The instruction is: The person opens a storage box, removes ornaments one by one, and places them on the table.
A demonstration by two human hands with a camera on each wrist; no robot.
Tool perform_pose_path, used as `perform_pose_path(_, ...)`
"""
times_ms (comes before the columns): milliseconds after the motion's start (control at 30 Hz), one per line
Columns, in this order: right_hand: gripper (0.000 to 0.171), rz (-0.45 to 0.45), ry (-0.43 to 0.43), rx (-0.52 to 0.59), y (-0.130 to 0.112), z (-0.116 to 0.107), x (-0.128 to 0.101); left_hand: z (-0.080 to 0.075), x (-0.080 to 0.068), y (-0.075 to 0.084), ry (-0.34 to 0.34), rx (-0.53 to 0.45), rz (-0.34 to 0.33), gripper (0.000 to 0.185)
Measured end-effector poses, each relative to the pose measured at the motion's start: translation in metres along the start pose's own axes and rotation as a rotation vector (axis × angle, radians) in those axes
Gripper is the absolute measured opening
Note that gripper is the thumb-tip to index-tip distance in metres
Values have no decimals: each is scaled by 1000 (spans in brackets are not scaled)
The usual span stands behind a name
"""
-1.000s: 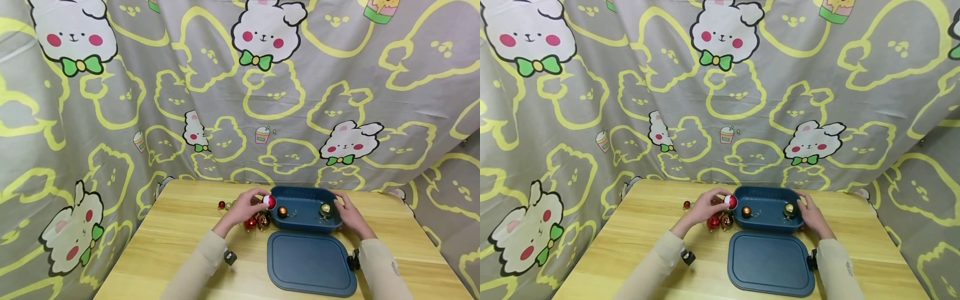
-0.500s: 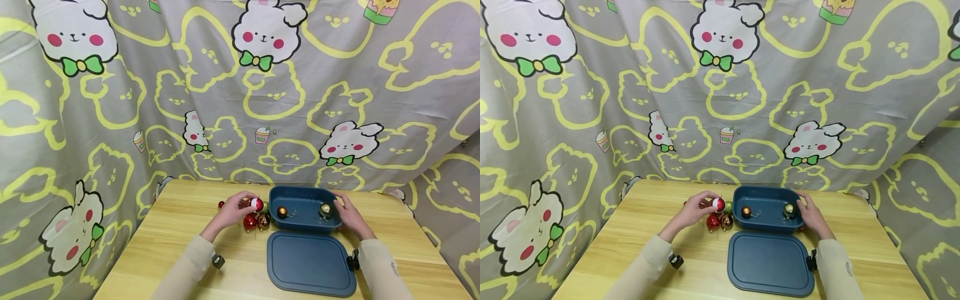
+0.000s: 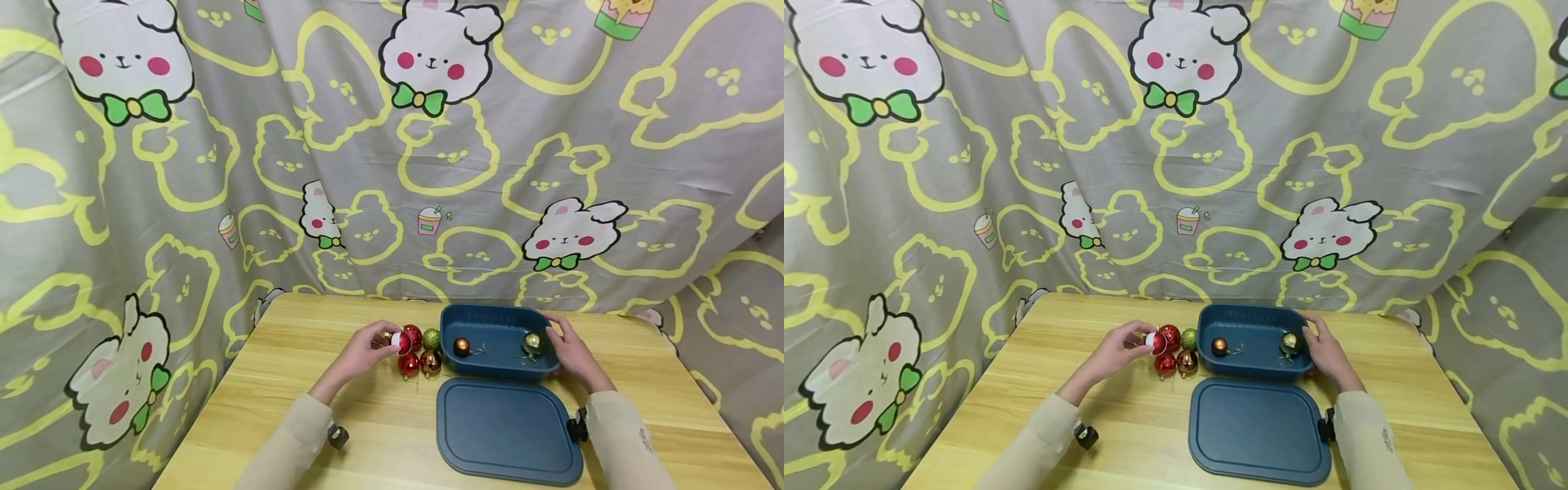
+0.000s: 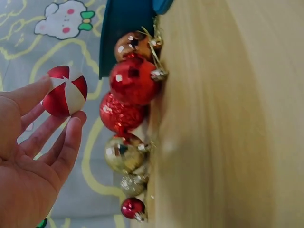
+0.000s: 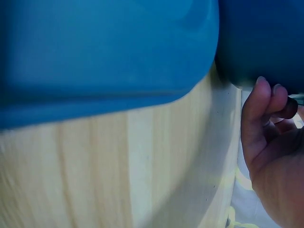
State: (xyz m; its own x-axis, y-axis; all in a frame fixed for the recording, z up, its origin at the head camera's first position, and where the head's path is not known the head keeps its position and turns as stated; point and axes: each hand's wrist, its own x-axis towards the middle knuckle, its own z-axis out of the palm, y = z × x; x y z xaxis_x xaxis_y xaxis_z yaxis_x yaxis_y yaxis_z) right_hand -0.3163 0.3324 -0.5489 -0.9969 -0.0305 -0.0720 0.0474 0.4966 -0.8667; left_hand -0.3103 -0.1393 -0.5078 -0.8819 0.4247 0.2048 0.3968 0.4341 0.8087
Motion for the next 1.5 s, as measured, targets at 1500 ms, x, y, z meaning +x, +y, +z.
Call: perform_pose_path(1500, 59, -1, 1, -10, 3, 0, 2, 0, -27, -39, -41, 25, -111, 35)
